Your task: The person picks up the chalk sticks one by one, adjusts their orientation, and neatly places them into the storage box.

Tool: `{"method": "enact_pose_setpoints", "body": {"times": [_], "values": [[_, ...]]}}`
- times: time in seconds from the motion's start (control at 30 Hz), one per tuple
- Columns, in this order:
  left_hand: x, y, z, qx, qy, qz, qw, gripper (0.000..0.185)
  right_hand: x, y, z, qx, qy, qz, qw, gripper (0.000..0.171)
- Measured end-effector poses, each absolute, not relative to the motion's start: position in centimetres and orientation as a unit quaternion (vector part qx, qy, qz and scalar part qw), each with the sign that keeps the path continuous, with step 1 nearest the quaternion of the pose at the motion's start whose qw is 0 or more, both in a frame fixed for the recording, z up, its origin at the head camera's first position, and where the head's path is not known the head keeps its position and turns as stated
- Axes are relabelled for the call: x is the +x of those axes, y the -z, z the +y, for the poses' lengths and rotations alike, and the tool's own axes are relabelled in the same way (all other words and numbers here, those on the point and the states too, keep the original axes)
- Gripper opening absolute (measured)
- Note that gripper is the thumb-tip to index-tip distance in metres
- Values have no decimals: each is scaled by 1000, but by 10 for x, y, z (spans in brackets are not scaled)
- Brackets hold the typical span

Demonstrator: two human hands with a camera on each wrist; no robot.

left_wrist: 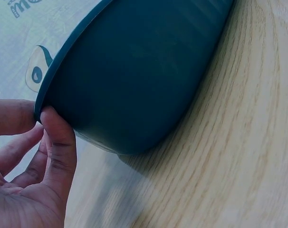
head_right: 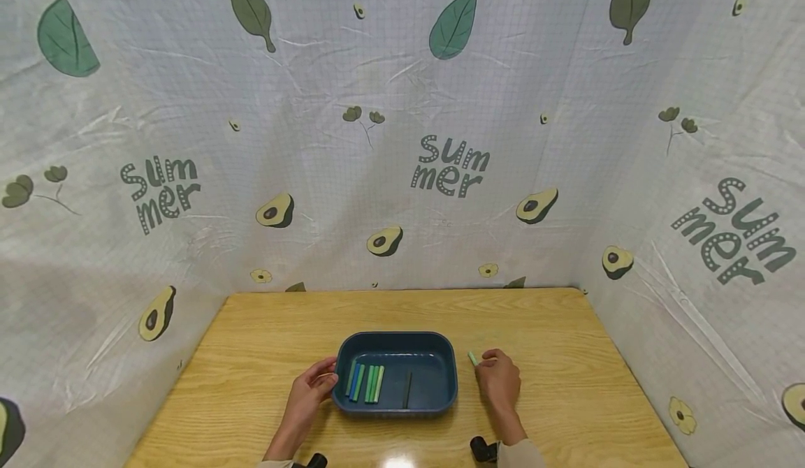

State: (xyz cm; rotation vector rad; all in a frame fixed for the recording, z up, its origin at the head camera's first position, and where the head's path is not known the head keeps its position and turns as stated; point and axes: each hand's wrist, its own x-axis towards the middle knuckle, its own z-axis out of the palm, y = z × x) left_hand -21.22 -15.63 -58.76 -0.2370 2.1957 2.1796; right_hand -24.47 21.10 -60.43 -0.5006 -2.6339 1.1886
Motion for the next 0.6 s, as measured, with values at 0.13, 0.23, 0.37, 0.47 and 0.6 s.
{"method": "enact_pose_setpoints", "body": {"times": [0.13,0.23,0.37,0.47,0.6], "values": [[-212,588,-157,-74,-704,706,17,43,-243,601,212,-169,-405,-893,94,21],[-212,588,-156,-75,-705,705,17,43,-242,599,213,-169,-415,-890,83,22],[-211,588,-156,-73,-704,706,15,43,-242,598,213,-168,-433,-883,68,23],[-211,589,-156,-67,-703,708,12,43,-243,599,214,-166,-445,-878,61,23],[-211,589,-157,-63,-704,707,10,43,-243,600,215,-161,-460,-871,61,23]]}}
